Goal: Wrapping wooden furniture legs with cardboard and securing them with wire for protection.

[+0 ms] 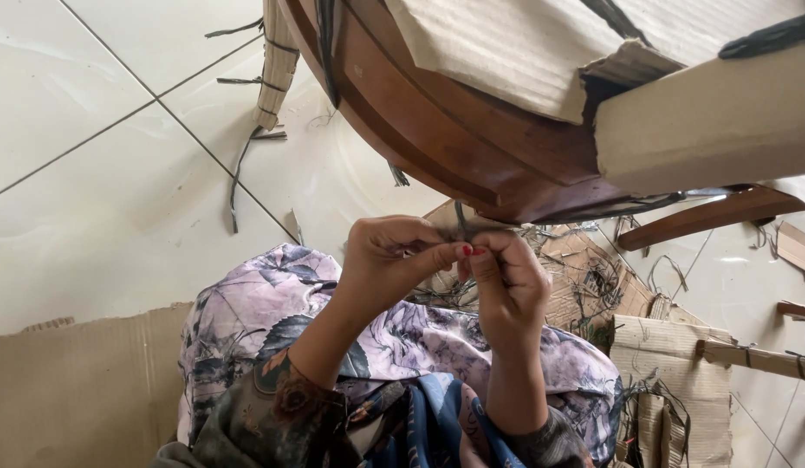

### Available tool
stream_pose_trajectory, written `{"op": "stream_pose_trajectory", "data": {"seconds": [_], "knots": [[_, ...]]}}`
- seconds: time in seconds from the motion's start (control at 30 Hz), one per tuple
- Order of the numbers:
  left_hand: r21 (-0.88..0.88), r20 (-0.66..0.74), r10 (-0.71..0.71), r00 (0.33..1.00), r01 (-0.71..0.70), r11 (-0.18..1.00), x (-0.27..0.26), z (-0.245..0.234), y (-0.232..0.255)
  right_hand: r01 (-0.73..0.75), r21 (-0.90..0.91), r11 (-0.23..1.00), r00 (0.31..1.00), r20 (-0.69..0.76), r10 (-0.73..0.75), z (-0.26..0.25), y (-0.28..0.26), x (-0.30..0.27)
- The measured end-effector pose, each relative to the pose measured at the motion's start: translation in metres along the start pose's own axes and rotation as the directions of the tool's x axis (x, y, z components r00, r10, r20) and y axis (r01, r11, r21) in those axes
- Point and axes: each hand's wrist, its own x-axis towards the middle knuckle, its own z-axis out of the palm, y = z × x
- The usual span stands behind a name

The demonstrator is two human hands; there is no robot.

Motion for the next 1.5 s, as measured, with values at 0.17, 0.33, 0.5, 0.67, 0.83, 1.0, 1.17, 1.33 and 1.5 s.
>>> {"op": "stream_pose_trajectory", "data": {"seconds": [0.17, 0.33, 0.5, 0.67, 0.83, 1.0, 1.17, 1.33, 1.5], "knots": [[0.216, -0.02, 0.233, 0.972, -0.224, 0.95, 0.007, -0.012, -0.007, 0.091, -0.186, 0.978, 0.995, -0.026, -0.098, 0.01, -0.011, 0.003], [0.217, -0.074, 0.204, 0.976, -0.184, 0.959, 0.014, -0.017, -0.024, 0.129, -0.322, 0.938, 0.982, -0.088, -0.166, -0.004, 0.007, -0.003], [-0.178, -0.087, 0.019, 0.996, -0.034, 0.983, 0.011, -0.009, -0.036, 0.22, -0.263, 0.939, 0.975, 0.051, -0.214, -0.013, -0.004, 0.007], [-0.419, -0.075, -0.124, 0.989, 0.082, 0.904, 0.01, 0.005, -0.057, 0.295, -0.151, 0.944, 0.944, 0.2, -0.263, 0.001, -0.022, 0.013], [-0.419, -0.071, -0.124, 0.99, 0.083, 0.904, 0.012, -0.001, -0.055, 0.271, -0.137, 0.953, 0.942, 0.244, -0.233, -0.032, 0.01, 0.008], [-0.341, -0.106, 0.026, 0.994, -0.061, 0.938, 0.019, -0.009, -0.042, 0.401, -0.264, 0.877, 0.908, 0.237, -0.344, -0.025, 0.0, 0.02], [-0.074, -0.021, 0.088, 0.996, -0.09, 0.993, 0.016, -0.03, -0.023, 0.378, -0.283, 0.882, 0.921, 0.208, -0.329, -0.014, -0.006, 0.018], [0.151, 0.029, 0.147, 0.989, -0.15, 0.977, 0.013, -0.025, -0.02, 0.326, -0.277, 0.904, 0.938, 0.213, -0.274, -0.012, -0.018, 0.016], [0.19, -0.055, 0.221, 0.974, -0.207, 0.96, 0.008, -0.016, -0.016, 0.268, -0.292, 0.918, 0.955, 0.204, -0.214, -0.011, -0.02, 0.009]]}}
